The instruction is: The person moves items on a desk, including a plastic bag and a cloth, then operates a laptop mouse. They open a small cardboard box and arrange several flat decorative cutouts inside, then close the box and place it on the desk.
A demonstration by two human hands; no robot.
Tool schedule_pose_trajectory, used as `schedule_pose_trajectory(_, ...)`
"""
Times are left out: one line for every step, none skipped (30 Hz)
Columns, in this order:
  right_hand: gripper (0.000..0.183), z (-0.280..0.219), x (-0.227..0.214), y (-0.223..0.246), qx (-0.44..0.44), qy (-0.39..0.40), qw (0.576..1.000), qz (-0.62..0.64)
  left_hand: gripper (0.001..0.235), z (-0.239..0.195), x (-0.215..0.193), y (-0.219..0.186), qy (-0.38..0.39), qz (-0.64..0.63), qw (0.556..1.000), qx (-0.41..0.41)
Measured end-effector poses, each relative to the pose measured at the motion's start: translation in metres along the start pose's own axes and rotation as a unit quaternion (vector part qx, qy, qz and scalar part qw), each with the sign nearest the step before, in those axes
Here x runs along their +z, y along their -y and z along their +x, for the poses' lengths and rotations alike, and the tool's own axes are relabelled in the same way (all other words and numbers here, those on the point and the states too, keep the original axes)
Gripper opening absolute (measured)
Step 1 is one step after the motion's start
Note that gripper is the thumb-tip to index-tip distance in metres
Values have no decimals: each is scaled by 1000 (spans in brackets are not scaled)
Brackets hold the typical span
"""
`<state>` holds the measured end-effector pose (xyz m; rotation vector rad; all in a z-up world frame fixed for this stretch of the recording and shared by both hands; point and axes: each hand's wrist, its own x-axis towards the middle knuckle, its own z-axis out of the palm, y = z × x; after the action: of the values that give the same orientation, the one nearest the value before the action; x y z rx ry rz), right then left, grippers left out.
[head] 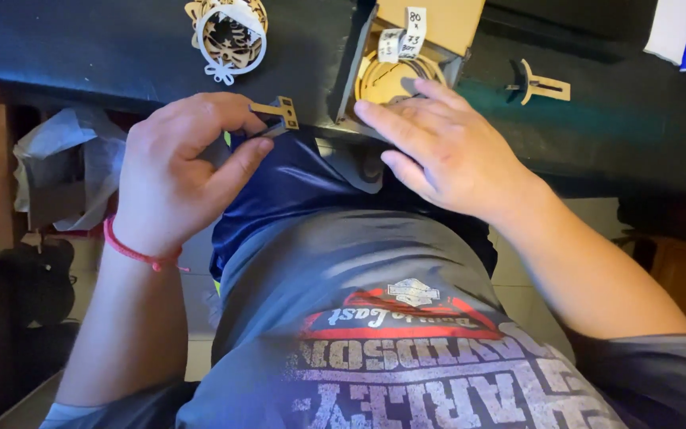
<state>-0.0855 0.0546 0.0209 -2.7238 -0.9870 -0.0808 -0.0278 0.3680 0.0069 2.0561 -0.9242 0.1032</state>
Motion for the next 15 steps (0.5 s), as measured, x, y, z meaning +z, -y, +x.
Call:
schedule_pose_trajectory(60, -3, 4, -4, -18, -26, 999, 4, 11, 1, 0, 0, -1, 0, 1000, 6)
schedule_pose_trajectory(60, -3, 2, -5, -16, -27, 999, 4, 11, 2, 0, -1, 0, -1, 1000, 8)
schedule_pose_trajectory(37, -2, 0, -7, -19, -109, 993, -34, 10, 3, 0, -4, 6, 4, 1000, 2)
schedule_pose_trajectory(31, -1, -2, -9, -24, -191, 979, -72, 9, 4, -1, -6, 12, 9, 1000, -4)
schedule_pose_trajectory(31, 0, -5, -8, -25, -191, 979, -70, 9, 4, -1, -6, 12, 10, 1000, -5)
schedule_pose_trajectory(29, 1, -7, -7, 33, -162, 982, -97, 9, 4, 0, -7, 12, 6, 1000, -2)
schedule_pose_trajectory(26, 0, -10, -6, 93, -132, 979, -123, 9, 5, 0, -8, 15, 1, 1000, 3)
schedule_pose_trajectory(26, -1, -7, -6, 94, -133, 979, -121, 9, 4, 1, -9, 17, 2, 1000, 3)
schedule_pose_trajectory(26, -3, -4, -7, 90, -104, 986, -95, 9, 5, 2, -10, 10, -4, 1000, 8)
schedule_pose_trajectory(26, -5, -2, -8, 84, -75, 991, -68, 10, 7, 4, -10, 4, -9, 1000, 14)
schedule_pose_trajectory(26, -8, 2, -12, 86, -77, 991, -68, 10, 12, 4, -15, 6, -8, 1000, 16)
schedule_pose_trajectory(19, -11, 6, -16, 79, -127, 987, -51, 10, 16, 4, -19, 5, -10, 999, 33)
schedule_pose_trajectory(15, -15, 10, -19, 71, -175, 981, -35, 10, 21, 4, -24, 4, -13, 999, 49)
schedule_pose_trajectory(15, -19, 7, -22, 72, -176, 981, -34, 10, 30, 8, -26, 6, -13, 999, 49)
schedule_pose_trajectory(17, -24, 3, -25, 114, -207, 972, -15, 8, 39, 12, -30, 11, 8, 997, 80)
